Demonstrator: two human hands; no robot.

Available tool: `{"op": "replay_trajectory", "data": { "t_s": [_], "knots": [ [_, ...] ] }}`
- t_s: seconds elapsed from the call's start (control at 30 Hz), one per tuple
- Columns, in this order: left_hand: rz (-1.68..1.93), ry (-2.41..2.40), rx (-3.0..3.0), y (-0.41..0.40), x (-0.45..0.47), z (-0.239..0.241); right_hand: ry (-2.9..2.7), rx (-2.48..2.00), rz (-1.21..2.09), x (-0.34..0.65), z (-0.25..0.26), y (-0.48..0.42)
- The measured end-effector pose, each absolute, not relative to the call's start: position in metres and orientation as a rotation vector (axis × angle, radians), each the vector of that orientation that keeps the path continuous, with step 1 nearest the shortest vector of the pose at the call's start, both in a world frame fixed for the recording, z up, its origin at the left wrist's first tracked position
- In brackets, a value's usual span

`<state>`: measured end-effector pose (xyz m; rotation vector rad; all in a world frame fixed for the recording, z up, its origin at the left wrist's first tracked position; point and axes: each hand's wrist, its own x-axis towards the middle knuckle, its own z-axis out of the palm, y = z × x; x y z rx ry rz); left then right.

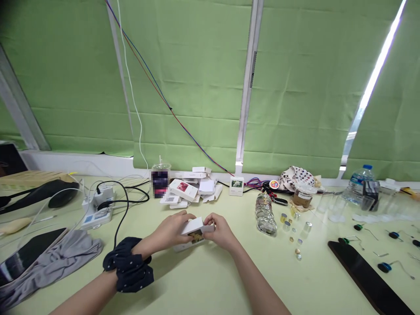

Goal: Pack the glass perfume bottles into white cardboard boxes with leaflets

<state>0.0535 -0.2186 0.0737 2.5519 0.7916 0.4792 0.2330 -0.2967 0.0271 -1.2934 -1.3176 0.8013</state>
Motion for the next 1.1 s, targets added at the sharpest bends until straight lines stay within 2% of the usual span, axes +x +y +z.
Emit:
{"op": "replay_trajectory", "data": {
  "t_s": [0.13,0.27,0.33,0.47,0.53,0.73,1.1],
  "knots": [
    [0.377,0.640,2.100,-0.211,0.045,0.077,-1.518,-1.284,0.590,0.225,0.024,-0.297],
    [0.459,0.641,1.793,-0.205,0.048,0.070,-1.175,-1.289,0.379,0.222,0.019,-0.290],
    [0.598,0.683,1.587,-0.201,0.054,0.061,-0.939,-1.323,0.547,0.221,0.014,-0.287],
    [0.903,0.770,1.190,-0.195,0.069,0.034,-0.810,-1.156,1.161,0.211,0.005,-0.288],
    [0.994,0.799,1.043,-0.193,0.074,0.022,-0.808,-1.017,1.265,0.204,0.002,-0.290],
    [1.096,0.835,0.844,-0.190,0.078,0.005,-0.725,-0.935,1.236,0.197,-0.003,-0.288],
    [1.108,0.713,0.861,-0.196,0.074,0.007,-0.708,-0.936,1.188,0.199,-0.001,-0.289]
  ]
}}
